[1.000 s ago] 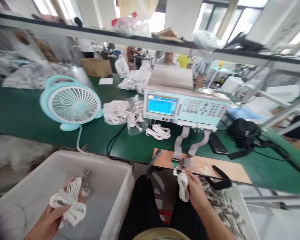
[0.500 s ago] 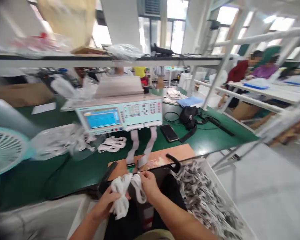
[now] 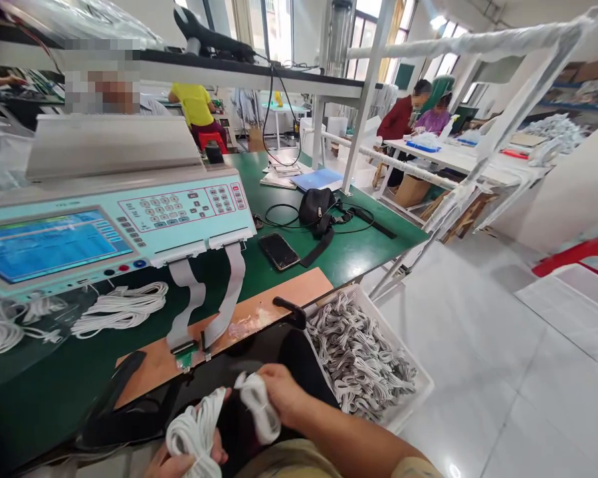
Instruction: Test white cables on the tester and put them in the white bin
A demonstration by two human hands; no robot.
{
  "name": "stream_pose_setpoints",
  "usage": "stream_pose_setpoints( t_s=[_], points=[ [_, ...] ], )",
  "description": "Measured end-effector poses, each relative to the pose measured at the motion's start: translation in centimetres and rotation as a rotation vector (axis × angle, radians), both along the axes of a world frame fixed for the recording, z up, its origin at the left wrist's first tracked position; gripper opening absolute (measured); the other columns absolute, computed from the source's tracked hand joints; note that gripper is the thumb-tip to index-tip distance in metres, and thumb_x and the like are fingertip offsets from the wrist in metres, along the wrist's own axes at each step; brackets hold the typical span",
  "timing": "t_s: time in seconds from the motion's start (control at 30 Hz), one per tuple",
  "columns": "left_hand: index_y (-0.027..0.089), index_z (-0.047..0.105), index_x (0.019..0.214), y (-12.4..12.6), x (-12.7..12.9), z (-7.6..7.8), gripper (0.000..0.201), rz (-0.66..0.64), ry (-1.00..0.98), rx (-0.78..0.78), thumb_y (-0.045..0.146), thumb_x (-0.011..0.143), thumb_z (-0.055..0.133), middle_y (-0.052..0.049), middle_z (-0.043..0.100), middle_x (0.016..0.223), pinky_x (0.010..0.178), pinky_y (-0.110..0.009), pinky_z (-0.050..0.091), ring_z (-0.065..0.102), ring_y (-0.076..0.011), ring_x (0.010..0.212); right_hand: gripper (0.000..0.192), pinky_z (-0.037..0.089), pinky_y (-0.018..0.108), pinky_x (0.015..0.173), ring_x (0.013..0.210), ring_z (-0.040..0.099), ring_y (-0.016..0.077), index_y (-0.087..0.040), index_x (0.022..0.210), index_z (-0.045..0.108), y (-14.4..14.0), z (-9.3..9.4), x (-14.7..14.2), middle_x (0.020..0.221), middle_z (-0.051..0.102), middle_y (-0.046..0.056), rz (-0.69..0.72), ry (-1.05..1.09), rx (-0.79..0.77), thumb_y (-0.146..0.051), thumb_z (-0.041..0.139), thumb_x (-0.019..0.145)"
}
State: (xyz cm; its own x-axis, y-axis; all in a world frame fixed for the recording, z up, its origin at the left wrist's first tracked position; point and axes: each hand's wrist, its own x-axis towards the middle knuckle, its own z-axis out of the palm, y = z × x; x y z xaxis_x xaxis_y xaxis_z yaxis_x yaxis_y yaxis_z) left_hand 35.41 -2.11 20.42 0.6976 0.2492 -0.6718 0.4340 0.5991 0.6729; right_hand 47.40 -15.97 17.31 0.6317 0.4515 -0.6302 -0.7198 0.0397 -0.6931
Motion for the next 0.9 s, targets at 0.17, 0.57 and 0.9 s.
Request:
stream_pose_setpoints(
  t_s=[0.17,0.57,0.9],
  points=[
    [0.028,0.029,0.133,-2.4,1.6,1.6,0.085,-0.002,-0.11,-0.143,0.03,0.058,0.07,-0.003,0.059,0.08,0.052,-0.025,0.042,0.056,-0.0145,0.061,0.024,0.032,0.025,0.053,0.052,0.04,0.0114,-0.014,0.065,0.051,-9.8,-2.1,7.8,0.056,0.047,0.0,-0.183,-0.137,-0.239,-0.034,0.059,0.055],
    [0.025,0.036,0.113,-4.0,4.4,-1.1,0.064,0.027,-0.054,0.071,0.027,0.06,0.073,0.0,0.05,0.093,0.07,-0.021,0.045,0.053,-0.0083,0.075,0.035,0.041,0.026,0.072,0.081,0.049,0.0148,-0.015,0.109,0.049,-4.3,1.6,-0.1,0.093,0.053,0.006,0.447,-0.564,0.044,-0.03,0.057,0.078],
    [0.019,0.035,0.095,-3.2,2.7,-2.9,0.048,-0.058,-0.043,0.301,0.05,0.07,0.062,0.003,0.042,0.076,0.061,-0.017,0.039,0.042,-0.0056,0.065,0.026,0.034,0.022,0.06,0.068,0.041,0.0106,-0.014,0.086,0.044,-1.2,-0.9,-2.5,0.078,0.046,0.0,0.457,-0.395,0.117,-0.019,0.059,0.065]
  ],
)
